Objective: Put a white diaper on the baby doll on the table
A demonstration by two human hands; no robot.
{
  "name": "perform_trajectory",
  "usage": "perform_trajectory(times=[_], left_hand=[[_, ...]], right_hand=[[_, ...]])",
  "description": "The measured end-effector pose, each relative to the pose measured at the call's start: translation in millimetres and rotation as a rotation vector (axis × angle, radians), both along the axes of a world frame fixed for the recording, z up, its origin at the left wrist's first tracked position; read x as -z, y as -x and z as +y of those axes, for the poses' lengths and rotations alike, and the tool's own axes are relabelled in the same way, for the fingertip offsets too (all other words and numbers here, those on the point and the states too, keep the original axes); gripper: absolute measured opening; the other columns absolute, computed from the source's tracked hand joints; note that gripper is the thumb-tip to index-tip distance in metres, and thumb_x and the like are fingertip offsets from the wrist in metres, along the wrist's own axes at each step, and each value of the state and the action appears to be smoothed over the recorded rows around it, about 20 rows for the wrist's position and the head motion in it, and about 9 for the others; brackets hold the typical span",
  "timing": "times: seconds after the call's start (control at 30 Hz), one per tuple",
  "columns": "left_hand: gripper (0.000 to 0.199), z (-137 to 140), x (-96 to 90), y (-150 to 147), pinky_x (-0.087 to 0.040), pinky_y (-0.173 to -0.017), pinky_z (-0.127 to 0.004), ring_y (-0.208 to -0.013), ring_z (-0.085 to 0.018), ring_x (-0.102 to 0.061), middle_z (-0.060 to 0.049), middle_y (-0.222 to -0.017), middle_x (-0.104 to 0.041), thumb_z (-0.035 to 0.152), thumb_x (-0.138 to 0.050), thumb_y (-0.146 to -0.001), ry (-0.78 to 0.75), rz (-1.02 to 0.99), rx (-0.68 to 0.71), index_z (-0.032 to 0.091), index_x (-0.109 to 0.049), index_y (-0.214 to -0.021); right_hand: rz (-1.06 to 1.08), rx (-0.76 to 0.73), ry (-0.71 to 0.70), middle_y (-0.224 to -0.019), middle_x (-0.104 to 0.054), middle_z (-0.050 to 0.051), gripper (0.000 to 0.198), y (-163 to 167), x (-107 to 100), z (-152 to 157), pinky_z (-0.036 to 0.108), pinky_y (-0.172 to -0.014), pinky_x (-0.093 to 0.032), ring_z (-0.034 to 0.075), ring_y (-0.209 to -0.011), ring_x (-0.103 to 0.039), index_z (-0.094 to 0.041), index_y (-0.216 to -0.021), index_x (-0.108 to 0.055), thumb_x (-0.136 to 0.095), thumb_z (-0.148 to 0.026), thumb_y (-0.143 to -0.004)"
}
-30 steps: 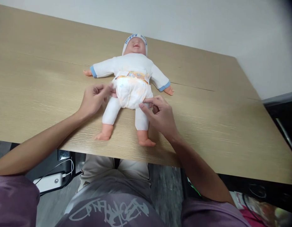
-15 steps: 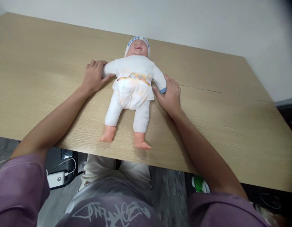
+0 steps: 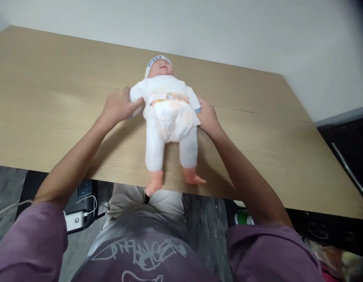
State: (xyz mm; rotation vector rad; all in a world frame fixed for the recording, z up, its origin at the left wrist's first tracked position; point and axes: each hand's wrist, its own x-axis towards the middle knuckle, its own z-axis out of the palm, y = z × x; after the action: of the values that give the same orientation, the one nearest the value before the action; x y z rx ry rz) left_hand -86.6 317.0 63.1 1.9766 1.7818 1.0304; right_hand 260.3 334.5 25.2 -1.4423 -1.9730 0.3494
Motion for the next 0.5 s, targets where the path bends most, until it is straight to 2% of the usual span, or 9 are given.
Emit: perform_trajectory(times=[0.1,0.17,0.23,0.33,0.4,0.5], left_hand=[[0.046,-101,-20.7,3,-0.048,-0.086,-0.044,-0.095,-0.036,-0.069,-0.007,-0.079,-0.064,0.064,-0.087,-0.092,-0.009,0.031,0.014,0.026,-0.061,-0.090],[0.043,-183,-19.1,1,-0.050,-0.087,-0.048,-0.092,-0.036,-0.068,-0.009,-0.088,-0.070,0.068,-0.081,-0.095,0.017,0.103,0.018,0.027,-0.067,-0.102],[0.042,-265,-1.5,-1,-0.053,-0.087,-0.053,-0.092,-0.038,-0.068,-0.011,-0.097,-0.075,0.068,-0.074,-0.096,0.060,0.172,0.101,0.029,-0.072,-0.112],[0.031,-368,43.1,3,-0.056,-0.076,-0.055,-0.079,-0.038,-0.067,-0.010,-0.083,-0.072,0.062,-0.073,-0.095,0.202,0.245,0.256,0.031,-0.075,-0.102],[0.026,-417,70.8,13,-0.061,-0.079,-0.058,-0.084,-0.040,-0.074,-0.011,-0.091,-0.078,0.056,-0.073,-0.095,0.261,0.271,0.340,0.031,-0.077,-0.102],[0.026,-458,92.8,31,-0.065,-0.085,-0.060,-0.088,-0.042,-0.078,-0.011,-0.096,-0.082,0.053,-0.072,-0.096,0.339,0.308,0.376,0.031,-0.078,-0.106]], right_hand=[[0.065,-0.093,0.068,-0.136,-0.085,0.012,0.056,-22,-23,-58,0.056,-0.105,-0.062,0.038,-0.121,-0.077,-0.027,-0.141,-0.079,-0.068,-0.068,-0.106],[0.034,-0.163,0.044,-0.132,-0.085,0.012,0.056,-41,-34,-107,0.055,-0.104,-0.062,0.038,-0.118,-0.077,-0.027,-0.143,-0.078,-0.068,-0.068,-0.106],[-0.022,-0.217,-0.015,-0.126,-0.085,0.012,0.053,-59,-40,-160,0.052,-0.099,-0.062,0.037,-0.113,-0.077,-0.028,-0.141,-0.080,-0.071,-0.066,-0.106],[-0.129,-0.314,0.004,-0.123,-0.083,0.010,0.049,-76,-36,-238,0.047,-0.092,-0.065,0.034,-0.108,-0.079,-0.030,-0.148,-0.078,-0.077,-0.058,-0.107],[-0.221,-0.412,0.049,-0.130,-0.082,0.011,0.052,-74,-25,-281,0.046,-0.093,-0.066,0.034,-0.111,-0.081,-0.032,-0.157,-0.073,-0.077,-0.050,-0.109],[-0.279,-0.502,0.143,-0.134,-0.080,0.012,0.054,-49,2,-321,0.047,-0.097,-0.067,0.034,-0.113,-0.082,-0.031,-0.166,-0.066,-0.071,-0.046,-0.114]])
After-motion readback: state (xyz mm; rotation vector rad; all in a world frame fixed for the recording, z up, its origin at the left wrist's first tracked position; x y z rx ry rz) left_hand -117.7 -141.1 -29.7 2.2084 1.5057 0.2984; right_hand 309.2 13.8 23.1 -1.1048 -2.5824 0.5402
